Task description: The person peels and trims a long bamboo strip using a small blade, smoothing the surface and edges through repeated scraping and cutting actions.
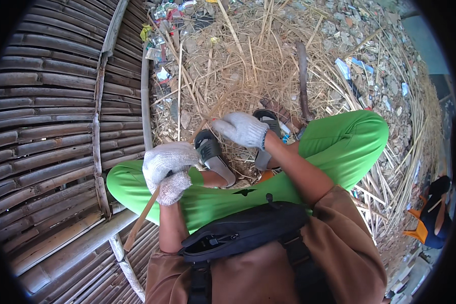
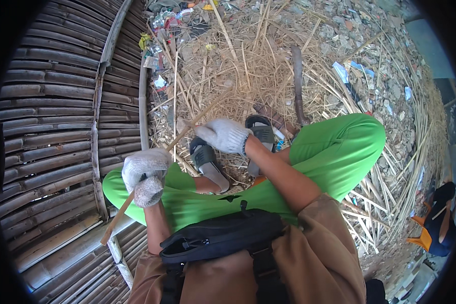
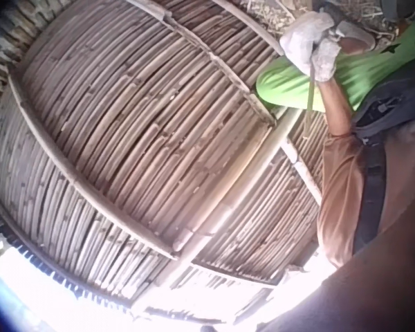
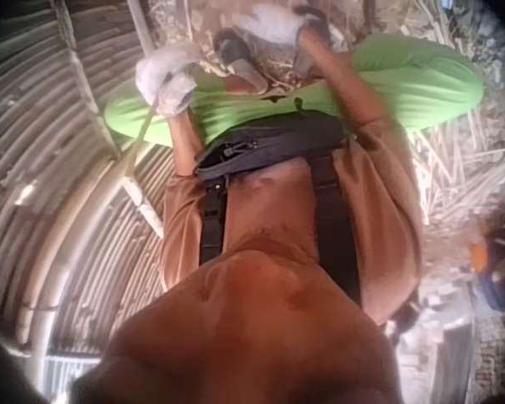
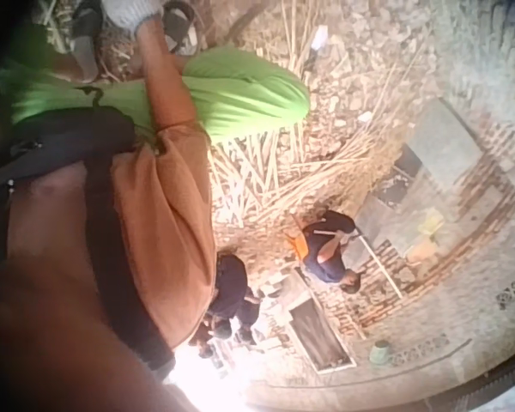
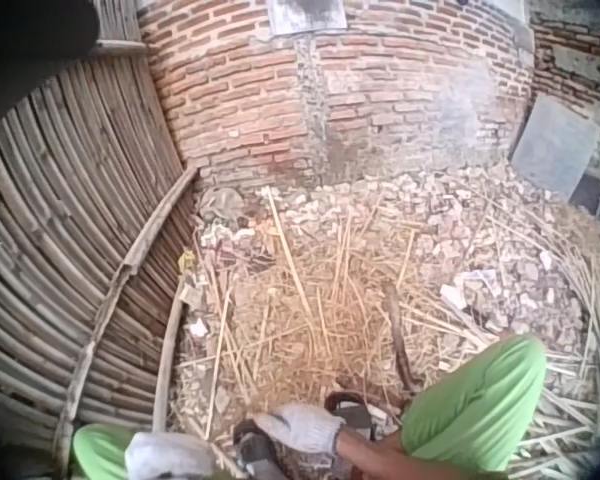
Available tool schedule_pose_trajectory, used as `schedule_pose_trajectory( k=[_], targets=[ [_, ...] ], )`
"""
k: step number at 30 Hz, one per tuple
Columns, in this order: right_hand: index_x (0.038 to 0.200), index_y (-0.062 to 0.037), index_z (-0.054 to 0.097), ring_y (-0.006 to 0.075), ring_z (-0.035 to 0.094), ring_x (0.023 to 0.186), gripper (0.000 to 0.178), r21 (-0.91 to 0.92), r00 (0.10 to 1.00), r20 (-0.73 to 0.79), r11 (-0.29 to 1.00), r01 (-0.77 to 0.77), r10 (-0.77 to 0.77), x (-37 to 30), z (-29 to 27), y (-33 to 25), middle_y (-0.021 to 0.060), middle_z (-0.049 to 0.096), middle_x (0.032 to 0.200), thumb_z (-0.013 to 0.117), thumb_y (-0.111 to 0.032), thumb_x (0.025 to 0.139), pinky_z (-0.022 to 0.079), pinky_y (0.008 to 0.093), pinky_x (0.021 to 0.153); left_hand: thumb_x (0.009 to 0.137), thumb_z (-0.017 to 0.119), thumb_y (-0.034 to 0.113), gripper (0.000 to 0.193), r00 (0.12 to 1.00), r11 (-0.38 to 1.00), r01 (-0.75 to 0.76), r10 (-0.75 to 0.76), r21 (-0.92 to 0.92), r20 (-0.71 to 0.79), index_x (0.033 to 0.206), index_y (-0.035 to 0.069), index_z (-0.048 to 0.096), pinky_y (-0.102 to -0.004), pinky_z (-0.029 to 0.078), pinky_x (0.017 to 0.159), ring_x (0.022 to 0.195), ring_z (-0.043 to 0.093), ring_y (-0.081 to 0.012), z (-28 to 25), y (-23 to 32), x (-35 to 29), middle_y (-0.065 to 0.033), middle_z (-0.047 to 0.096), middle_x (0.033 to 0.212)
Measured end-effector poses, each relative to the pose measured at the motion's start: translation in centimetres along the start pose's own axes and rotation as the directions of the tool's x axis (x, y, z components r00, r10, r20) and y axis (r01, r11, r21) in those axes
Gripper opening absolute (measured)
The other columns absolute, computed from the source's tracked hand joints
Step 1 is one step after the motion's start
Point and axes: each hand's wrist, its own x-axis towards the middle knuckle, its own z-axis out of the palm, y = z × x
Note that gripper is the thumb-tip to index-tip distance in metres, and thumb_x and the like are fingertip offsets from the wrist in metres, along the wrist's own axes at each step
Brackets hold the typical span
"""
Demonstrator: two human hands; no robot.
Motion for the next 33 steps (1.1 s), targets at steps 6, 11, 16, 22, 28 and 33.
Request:
schedule_pose_trajectory(
  k=[6,11,16,22,28,33],
  targets=[
    [0.097,-0.0004,0.075,0.0447,0.07,0.082,0.071,0.077,0.992,0.01,0.989,0.125,-0.126,-1.4,0.5,-2.2,0.0267,0.07,0.084,0.043,-0.063,0.105,0.053,0.0518,0.079,0.08,0.087,0.035,0.043,0.999,0.999,0.038,-0.038,0.025,0.006,0.092,-0.003,0.072,-0.0414,0.061,0.068,0.076,0.072,-0.0308,-0.1,-0.3,-0.3,-0.0162,0.072,0.084],
    [0.099,-0.0013,0.075,0.0467,0.07,0.085,0.069,0.02,0.995,0.025,0.995,0.097,-0.098,0.0,0.9,-0.7,0.0279,0.07,0.086,0.044,-0.063,0.105,0.053,0.0526,0.078,0.079,0.085,0.035,0.044,0.999,0.998,0.036,-0.036,-0.045,0.005,0.093,-0.004,0.073,-0.0441,0.061,0.072,0.077,0.072,-0.0325,-0.9,0.0,-0.2,-0.0161,0.072,0.084],
    [0.098,-0.0017,0.076,0.0481,0.07,0.089,0.07,-0.043,1.0,0.011,0.999,0.006,-0.006,0.0,0.2,-0.7,0.0288,0.072,0.092,0.044,-0.064,0.105,0.054,0.0539,0.079,0.077,0.084,0.032,0.042,1.0,0.992,0.027,-0.025,0.121,-0.017,0.092,-0.005,0.072,-0.0454,0.061,0.072,0.077,0.072,-0.0337,-0.6,-0.2,-0.8,-0.0164,0.071,0.083],
    [0.105,-0.0024,0.077,0.0474,0.071,0.087,0.067,0.067,0.988,0.017,0.987,0.149,-0.151,-0.8,0.8,-1.3,0.0283,0.072,0.09,0.047,-0.062,0.104,0.055,0.0525,0.079,0.077,0.085,0.033,0.043,0.998,0.998,0.055,-0.055,-0.014,0.033,0.093,-0.005,0.073,-0.0466,0.062,0.073,0.074,0.073,-0.0352,-0.4,0.6,-0.3,-0.017,0.072,0.082],
    [0.097,-0.0006,0.076,0.0467,0.069,0.082,0.073,0.036,0.994,0.082,0.997,0.07,-0.073,-0.1,-0.1,-1.5,0.0277,0.071,0.084,0.046,-0.067,0.104,0.054,0.0518,0.079,0.08,0.084,0.038,0.044,0.999,0.999,0.04,-0.04,-0.025,0.019,0.088,-0.004,0.074,-0.0464,0.063,0.074,0.073,0.073,-0.0344,-0.1,0.4,0.2,-0.0167,0.072,0.078],
    [0.099,0.0009,0.076,0.0486,0.07,0.084,0.074,0.083,0.999,0.045,0.996,0.012,-0.015,0.1,0.4,1.2,0.0293,0.071,0.087,0.044,-0.066,0.104,0.054,0.0527,0.082,0.081,0.084,0.037,0.043,0.995,1.0,-0.021,0.023,-0.02,0.095,0.088,-0.005,0.073,-0.0461,0.062,0.071,0.072,0.072,-0.0342,0.0,0.7,0.5,-0.0165,0.071,0.078]
  ],
)
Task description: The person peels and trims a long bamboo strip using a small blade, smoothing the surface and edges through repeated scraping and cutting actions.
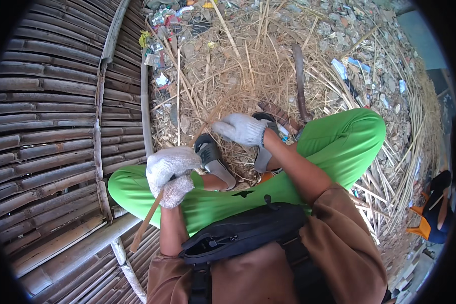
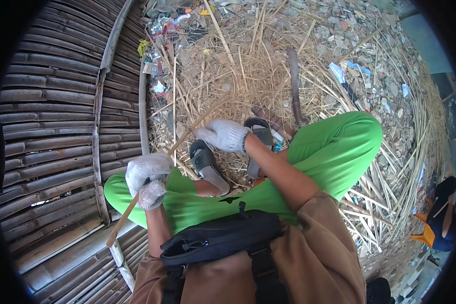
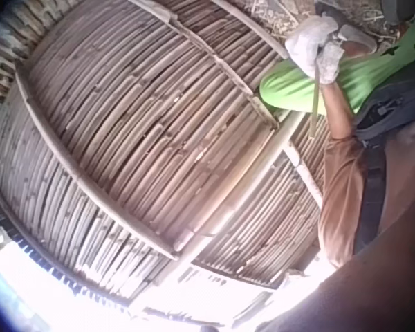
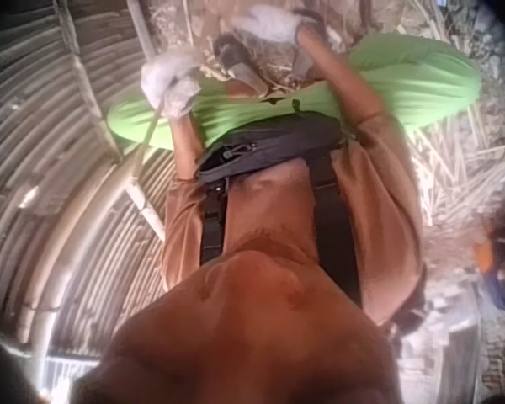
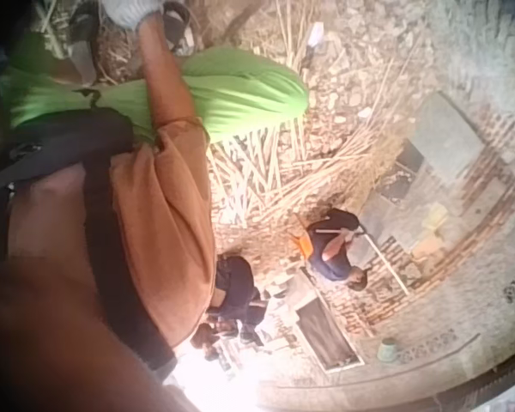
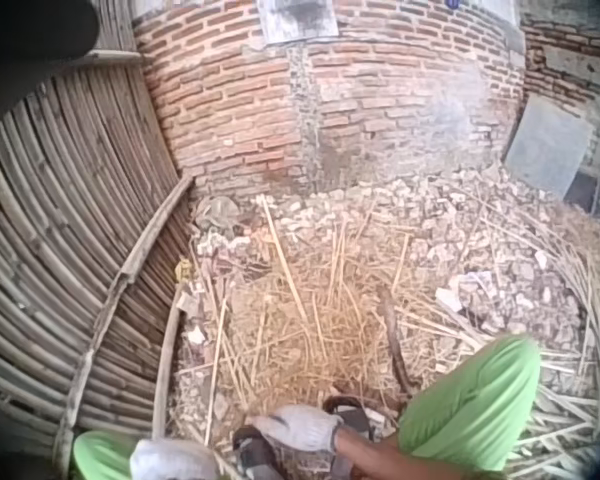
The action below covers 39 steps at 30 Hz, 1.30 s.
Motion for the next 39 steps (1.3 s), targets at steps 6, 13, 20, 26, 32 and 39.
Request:
schedule_pose_trajectory(
  k=[6,13,20,26,32,39],
  targets=[
    [0.108,-0.0002,0.077,0.0491,0.07,0.098,0.075,-0.103,0.998,0.019,0.993,-0.057,0.059,0.4,-0.5,0.1,0.0315,0.073,0.099,0.043,-0.067,0.103,0.054,0.0544,0.089,0.078,0.085,0.034,0.041,1.0,0.998,0.003,-0.004,-0.056,-0.012,0.088,-0.004,0.073,-0.0459,0.062,0.071,0.071,0.071,-0.0341,0.5,-0.2,-0.3,-0.0161,0.071,0.079],
    [0.106,-0.0028,0.078,0.0464,0.073,0.096,0.081,-0.215,0.951,-0.188,0.935,-0.283,0.245,3.0,0.1,5.7,0.0273,0.076,0.097,0.038,-0.073,0.103,0.056,0.0534,0.089,0.08,0.078,0.02,0.035,0.955,0.98,0.048,-0.103,-0.195,-0.279,0.103,-0.005,0.068,-0.0359,0.045,0.054,0.057,0.052,-0.0213,-0.1,-1.7,-2.1,-0.0081,0.058,0.071],
    [0.096,-0.0009,0.074,0.0483,0.069,0.088,0.069,-0.045,0.981,-0.16,0.994,0.104,-0.11,0.3,4.0,-3.6,0.0293,0.07,0.089,0.044,-0.063,0.106,0.052,0.0558,0.079,0.089,0.07,0.014,0.029,0.859,0.876,-0.111,-0.153,-0.47,-0.488,0.109,-0.007,0.065,-0.0276,0.033,0.046,0.049,0.037,-0.0097,2.1,-0.6,0.9,0.0024,0.041,0.061],
    [0.093,-0.0049,0.075,0.0479,0.071,0.084,0.067,-0.092,0.988,-0.128,0.993,0.073,-0.085,1.0,4.3,-3.0,0.0283,0.071,0.086,0.044,-0.063,0.105,0.054,0.0579,0.078,0.09,0.068,0.012,0.031,0.878,0.846,-0.115,-0.159,-0.521,-0.452,0.113,-0.008,0.065,-0.0272,0.033,0.045,0.047,0.036,-0.0097,1.4,-1.1,0.8,0.0025,0.038,0.058],
    [0.09,-0.0057,0.076,0.047,0.072,0.081,0.067,-0.157,0.982,-0.178,0.987,0.043,-0.071,0.3,5.1,-3.4,0.0274,0.072,0.084,0.046,-0.064,0.104,0.056,0.0568,0.076,0.091,0.069,0.013,0.033,0.846,0.872,-0.138,-0.142,-0.469,-0.514,0.116,-0.008,0.064,-0.0271,0.033,0.045,0.047,0.036,-0.0101,2.5,-1.1,0.2,0.0026,0.039,0.057],
    [0.094,-0.0026,0.073,0.0488,0.069,0.085,0.066,-0.048,0.981,-0.184,0.998,0.052,-0.06,0.4,4.2,-4.0,0.0298,0.069,0.085,0.044,-0.06,0.107,0.053,0.0563,0.076,0.09,0.068,0.013,0.031,0.85,0.872,-0.136,-0.141,-0.47,-0.507,0.114,-0.007,0.064,-0.0281,0.034,0.045,0.047,0.036,-0.0105,2.9,-0.6,1.1,0.0028,0.039,0.057]
  ],
)
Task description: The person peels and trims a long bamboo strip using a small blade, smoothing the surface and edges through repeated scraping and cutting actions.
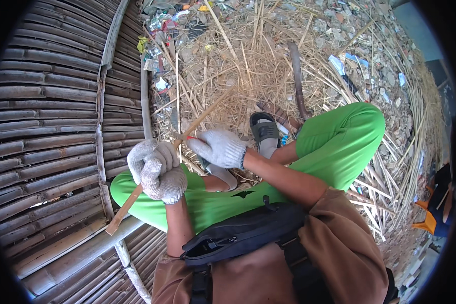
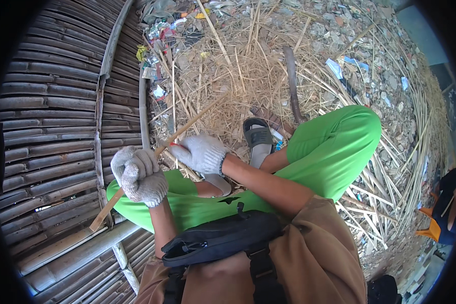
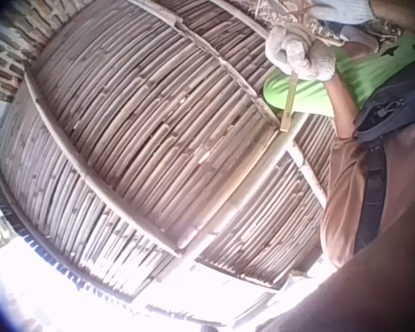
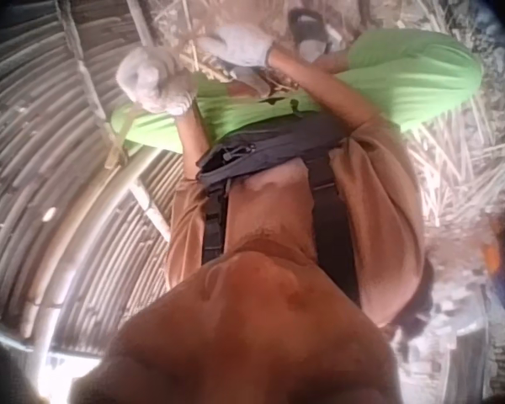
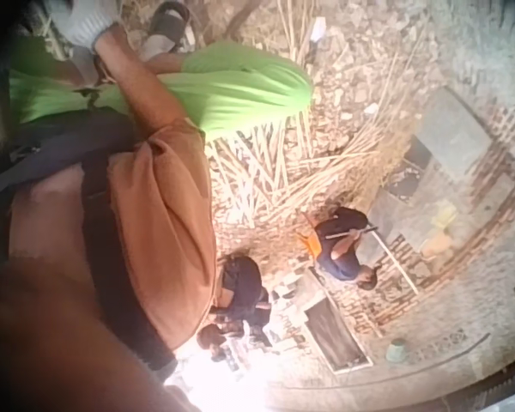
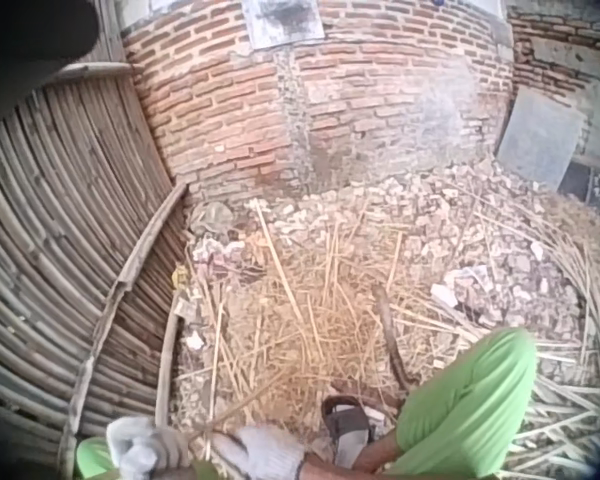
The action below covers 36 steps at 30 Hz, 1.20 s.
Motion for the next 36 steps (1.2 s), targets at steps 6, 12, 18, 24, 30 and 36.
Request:
schedule_pose_trajectory(
  k=[6,12,18,24,30,36],
  targets=[
    [0.099,-0.0018,0.075,0.0492,0.07,0.089,0.067,-0.066,0.998,0.038,0.996,-0.053,0.056,-0.6,0.0,-0.6,0.0301,0.07,0.089,0.044,-0.061,0.106,0.053,0.0572,0.081,0.089,0.066,0.012,0.03,1.0,1.0,0.012,-0.012,-0.006,-0.02,0.112,-0.006,0.062,-0.0281,0.033,0.045,0.048,0.036,-0.0106,-0.7,0.1,0.1,0.0024,0.039,0.058],
    [0.096,-0.0075,0.077,0.0477,0.071,0.087,0.069,-0.052,1.0,0.008,0.999,-0.008,0.009,0.6,-0.6,1.2,0.0272,0.073,0.09,0.041,-0.065,0.106,0.055,0.0561,0.08,0.088,0.068,0.01,0.031,1.0,0.999,0.003,-0.003,-0.033,-0.017,0.114,-0.006,0.065,-0.0265,0.029,0.046,0.048,0.034,-0.0093,-0.3,0.2,0.0,0.0015,0.041,0.061],
    [0.104,-0.0065,0.078,0.0493,0.07,0.088,0.07,0.04,0.999,-0.037,0.999,-0.02,0.022,0.1,-0.2,1.3,0.0289,0.072,0.092,0.04,-0.065,0.105,0.055,0.0568,0.084,0.087,0.069,0.01,0.027,0.997,1.0,-0.007,0.007,-0.002,-0.071,0.11,-0.005,0.066,-0.0281,0.034,0.046,0.047,0.036,-0.0105,0.7,-0.3,-0.3,0.0028,0.039,0.056],
    [0.105,-0.0037,0.077,0.0476,0.072,0.089,0.073,-0.024,0.998,0.051,0.999,0.027,-0.025,-1.0,0.5,-0.7,0.0295,0.072,0.092,0.039,-0.066,0.105,0.054,0.0576,0.085,0.088,0.07,0.011,0.022,0.997,0.997,0.071,-0.071,0.015,-0.024,0.104,-0.004,0.066,-0.0279,0.033,0.046,0.048,0.037,-0.0107,-0.4,0.9,-0.7,0.003,0.039,0.057],
    [0.091,-0.0038,0.078,0.0484,0.071,0.086,0.076,-0.112,0.999,-0.023,0.993,-0.031,0.029,0.4,-0.3,2.8,0.0296,0.071,0.085,0.038,-0.066,0.106,0.056,0.0552,0.079,0.088,0.069,0.013,0.025,0.999,0.999,0.046,-0.046,0.016,-0.012,0.107,-0.004,0.064,-0.0284,0.033,0.047,0.047,0.034,-0.0104,-0.4,0.4,0.0,0.0036,0.038,0.058],
    [0.103,-0.0027,0.079,0.0467,0.073,0.092,0.076,0.023,0.993,0.015,0.993,-0.116,0.116,0.8,-0.6,3.9,0.0302,0.074,0.093,0.038,-0.067,0.105,0.056,0.0556,0.086,0.087,0.069,0.012,0.028,0.997,0.999,0.034,-0.032,0.036,-0.071,0.109,-0.005,0.064,-0.0278,0.033,0.045,0.046,0.035,-0.0104,0.7,0.0,-0.7,0.0029,0.039,0.057]
  ],
)
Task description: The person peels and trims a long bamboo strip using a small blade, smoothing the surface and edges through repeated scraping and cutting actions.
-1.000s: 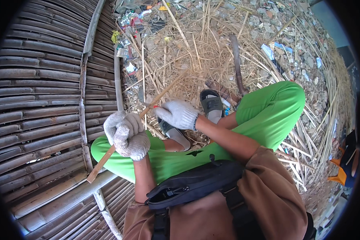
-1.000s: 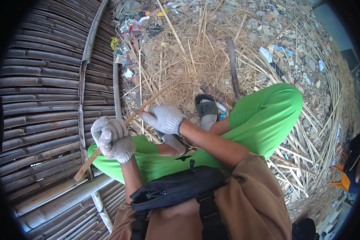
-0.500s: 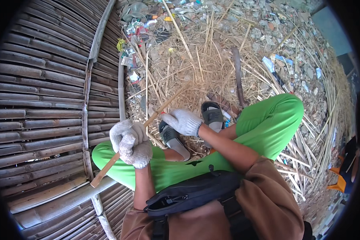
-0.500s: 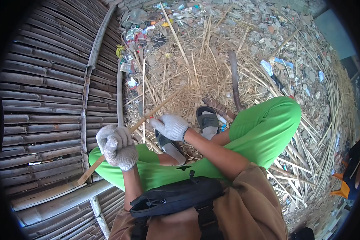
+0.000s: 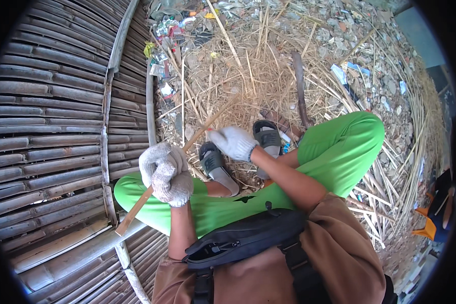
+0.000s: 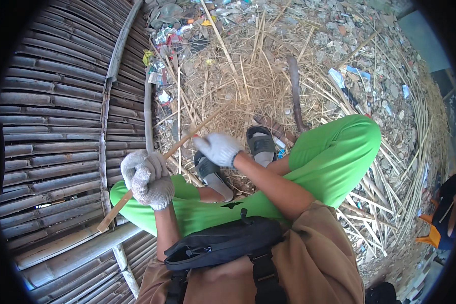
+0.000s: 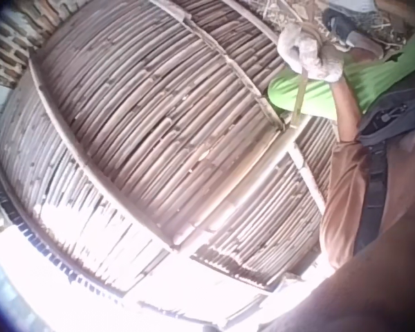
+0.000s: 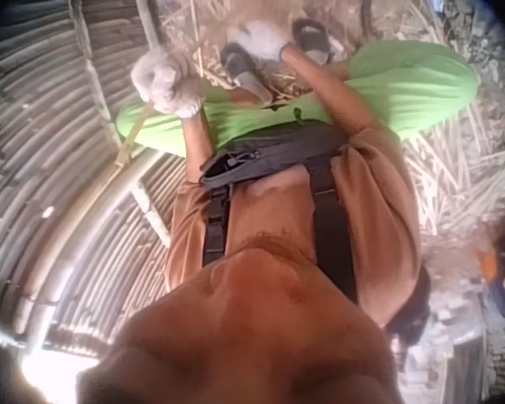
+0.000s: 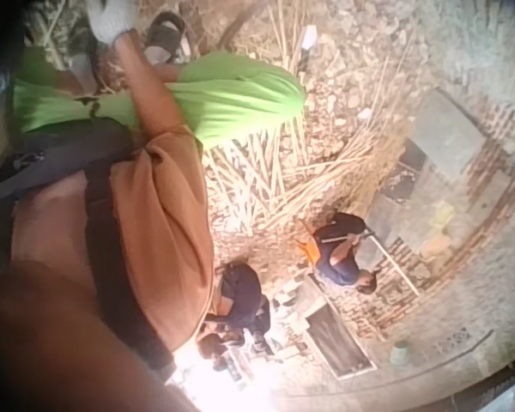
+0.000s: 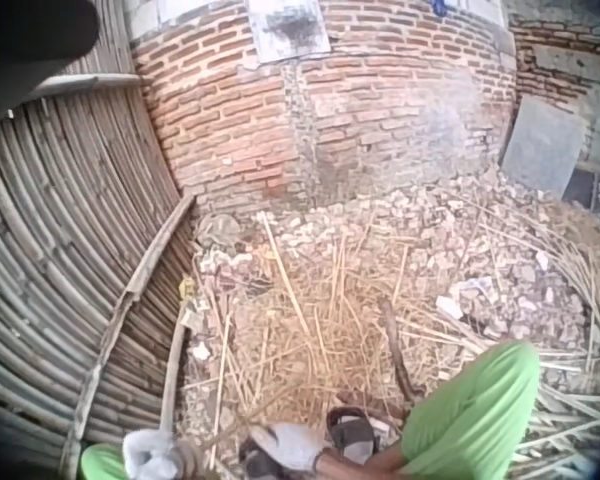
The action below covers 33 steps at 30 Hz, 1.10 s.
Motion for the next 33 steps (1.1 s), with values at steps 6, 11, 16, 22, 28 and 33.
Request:
schedule_pose_trajectory(
  k=[6,11,16,22,28,33],
  targets=[
    [0.093,0.0002,0.076,0.0494,0.071,0.089,0.08,-0.024,0.994,0.056,0.995,0.098,-0.096,-1.2,-0.2,-3.3,0.0307,0.072,0.089,0.036,-0.068,0.106,0.054,0.0572,0.082,0.087,0.068,0.012,0.032,0.999,1.0,0.009,-0.008,-0.025,0.043,0.111,-0.008,0.064,-0.0274,0.033,0.045,0.047,0.036,-0.0097,-0.4,0.3,1.0,0.0026,0.04,0.058],
    [0.094,-0.0033,0.077,0.0475,0.071,0.084,0.077,-0.026,0.995,0.063,0.997,0.078,-0.076,-0.7,0.2,-2.1,0.0273,0.072,0.085,0.04,-0.069,0.105,0.054,0.0558,0.078,0.088,0.067,0.013,0.034,0.999,0.999,-0.03,0.03,-0.012,0.016,0.113,-0.01,0.063,-0.0268,0.032,0.044,0.047,0.036,-0.0099,-0.1,-0.1,1.8,0.0033,0.038,0.058],
    [0.097,-0.0069,0.078,0.0478,0.071,0.084,0.068,-0.075,0.989,-0.021,0.986,0.146,-0.148,-1.6,1.9,-4.2,0.0266,0.072,0.088,0.042,-0.064,0.105,0.054,0.0568,0.077,0.092,0.065,0.017,0.036,0.998,0.998,-0.064,0.063,-0.008,-0.017,0.115,-0.01,0.062,-0.026,0.031,0.044,0.048,0.035,-0.0094,-0.9,0.0,2.2,0.0032,0.037,0.059],
    [0.091,-0.0051,0.078,0.0449,0.073,0.083,0.07,-0.055,1.0,-0.007,0.998,0.011,-0.011,-0.9,2.0,-3.5,0.0271,0.073,0.086,0.043,-0.064,0.105,0.056,0.0546,0.076,0.092,0.066,0.017,0.035,0.996,0.997,-0.068,0.066,-0.037,-0.054,0.117,-0.009,0.063,-0.0265,0.03,0.044,0.047,0.033,-0.0092,-1.1,0.2,1.6,0.0037,0.035,0.057],
    [0.09,-0.0051,0.077,0.0464,0.072,0.082,0.07,-0.066,0.995,-0.037,0.994,0.087,-0.09,0.3,0.4,-1.8,0.0272,0.072,0.083,0.044,-0.064,0.105,0.056,0.0562,0.074,0.092,0.065,0.015,0.031,0.994,0.995,-0.1,0.099,-0.014,-0.045,0.114,-0.007,0.066,-0.0267,0.03,0.044,0.047,0.032,-0.0089,0.9,-0.8,2.2,0.0049,0.034,0.057],
    [0.087,-0.0017,0.076,0.0492,0.07,0.082,0.075,-0.007,0.993,-0.062,0.995,0.101,-0.101,-1.6,2.5,-5.0,0.0301,0.069,0.081,0.04,-0.065,0.105,0.053,0.0577,0.077,0.092,0.066,0.015,0.033,0.994,0.995,-0.094,0.093,-0.024,-0.055,0.116,-0.007,0.065,-0.026,0.03,0.044,0.047,0.033,-0.0092,-0.8,0.1,1.6,0.0044,0.034,0.057]
  ],
)
